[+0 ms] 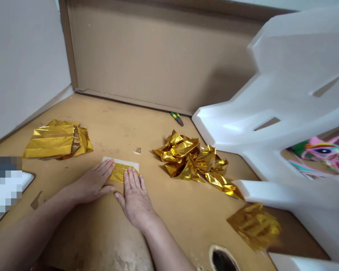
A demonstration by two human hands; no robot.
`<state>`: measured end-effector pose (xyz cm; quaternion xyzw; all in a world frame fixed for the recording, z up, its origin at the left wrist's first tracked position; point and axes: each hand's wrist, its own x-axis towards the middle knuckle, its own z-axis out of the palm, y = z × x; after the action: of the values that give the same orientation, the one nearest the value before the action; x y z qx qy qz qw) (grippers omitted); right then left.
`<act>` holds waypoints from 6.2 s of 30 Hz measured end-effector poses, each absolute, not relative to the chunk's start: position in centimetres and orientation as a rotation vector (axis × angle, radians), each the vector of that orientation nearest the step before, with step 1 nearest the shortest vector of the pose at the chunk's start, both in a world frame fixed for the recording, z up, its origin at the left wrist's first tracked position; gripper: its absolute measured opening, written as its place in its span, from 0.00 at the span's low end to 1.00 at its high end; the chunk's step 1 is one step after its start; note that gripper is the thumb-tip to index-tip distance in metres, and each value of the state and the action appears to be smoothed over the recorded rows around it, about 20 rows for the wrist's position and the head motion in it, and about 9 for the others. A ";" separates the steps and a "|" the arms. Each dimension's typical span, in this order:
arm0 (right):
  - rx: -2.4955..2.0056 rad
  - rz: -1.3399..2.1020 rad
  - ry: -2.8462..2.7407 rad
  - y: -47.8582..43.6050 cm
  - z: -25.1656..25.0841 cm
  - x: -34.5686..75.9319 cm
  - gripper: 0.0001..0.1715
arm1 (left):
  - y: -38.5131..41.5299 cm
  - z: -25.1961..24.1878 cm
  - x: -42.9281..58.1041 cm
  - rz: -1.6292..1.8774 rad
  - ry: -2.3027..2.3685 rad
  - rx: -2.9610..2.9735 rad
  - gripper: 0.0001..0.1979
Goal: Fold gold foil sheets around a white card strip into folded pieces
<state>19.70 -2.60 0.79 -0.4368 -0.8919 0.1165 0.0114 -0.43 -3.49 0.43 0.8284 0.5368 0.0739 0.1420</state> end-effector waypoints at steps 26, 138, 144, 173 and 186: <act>-1.463 0.329 -2.732 -1.8 -0.4 20.5 0.43 | -3.5 -0.7 0.0 0.230 1.585 2.485 0.44; -1.074 0.106 -2.697 -1.9 3.6 20.0 0.15 | -3.9 1.7 2.7 0.388 1.268 2.700 0.14; -1.098 0.105 -2.731 -2.2 3.8 19.6 0.15 | -3.7 2.1 2.4 0.431 1.242 2.618 0.14; -1.350 0.222 -2.760 -0.9 5.4 21.9 0.16 | -2.7 3.6 -4.0 0.340 1.482 2.367 0.15; -1.373 0.190 -2.800 -1.3 5.8 21.6 0.17 | -3.3 3.9 -0.9 0.349 1.495 2.606 0.11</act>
<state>21.65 -1.32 5.82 -0.4394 -0.8962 0.0609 0.0084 -0.95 -3.31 3.87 0.8601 0.4934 0.1151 0.0586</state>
